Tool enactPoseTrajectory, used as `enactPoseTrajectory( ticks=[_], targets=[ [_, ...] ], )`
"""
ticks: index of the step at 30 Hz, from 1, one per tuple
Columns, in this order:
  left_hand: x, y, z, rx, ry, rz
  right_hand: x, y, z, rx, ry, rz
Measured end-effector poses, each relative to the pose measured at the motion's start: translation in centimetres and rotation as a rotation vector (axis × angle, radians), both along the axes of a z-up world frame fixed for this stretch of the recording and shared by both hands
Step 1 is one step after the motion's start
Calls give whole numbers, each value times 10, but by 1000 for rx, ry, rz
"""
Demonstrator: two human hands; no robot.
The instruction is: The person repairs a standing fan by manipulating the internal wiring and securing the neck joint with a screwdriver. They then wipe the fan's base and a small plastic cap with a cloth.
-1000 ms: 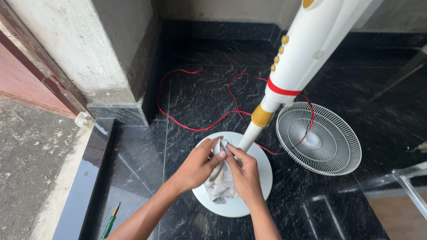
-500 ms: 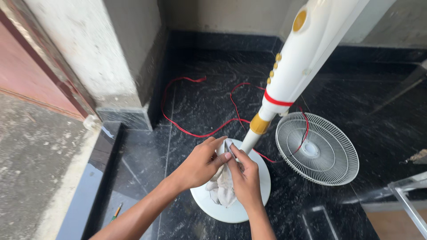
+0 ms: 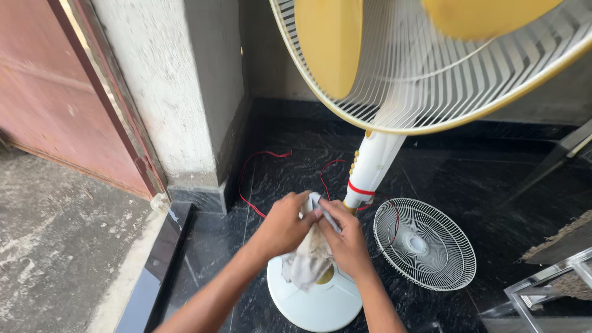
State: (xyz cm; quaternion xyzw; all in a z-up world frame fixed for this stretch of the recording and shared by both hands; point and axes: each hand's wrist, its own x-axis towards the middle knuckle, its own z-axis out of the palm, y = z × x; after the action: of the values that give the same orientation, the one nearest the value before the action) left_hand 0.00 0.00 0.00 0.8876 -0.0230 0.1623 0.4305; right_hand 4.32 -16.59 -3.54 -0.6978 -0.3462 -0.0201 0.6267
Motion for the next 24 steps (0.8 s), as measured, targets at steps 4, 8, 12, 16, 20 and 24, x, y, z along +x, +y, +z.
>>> enactPoseTrajectory(
  ticks=[4, 8, 12, 16, 20, 24],
  targets=[
    [-7, -5, -13, -46, -198, 101, 1, 8, -2, -16, -43, -67],
    [-10, -8, -15, -290, 20, 160, -2, 11, -9, 14, 42, -81],
    [-3, -9, -16, -341, -2, 101, 2, 8, -10, 20, 20, -98],
    [7, -14, -23, -384, -52, 22, 11, 8, -9, -195, 134, -230],
    [17, -17, -31, -438, 52, 50, 15, 3, -18, -95, 25, -232],
    [23, -17, -33, -532, 214, 0, 20, -2, -27, -6, 65, -186]
  ],
)
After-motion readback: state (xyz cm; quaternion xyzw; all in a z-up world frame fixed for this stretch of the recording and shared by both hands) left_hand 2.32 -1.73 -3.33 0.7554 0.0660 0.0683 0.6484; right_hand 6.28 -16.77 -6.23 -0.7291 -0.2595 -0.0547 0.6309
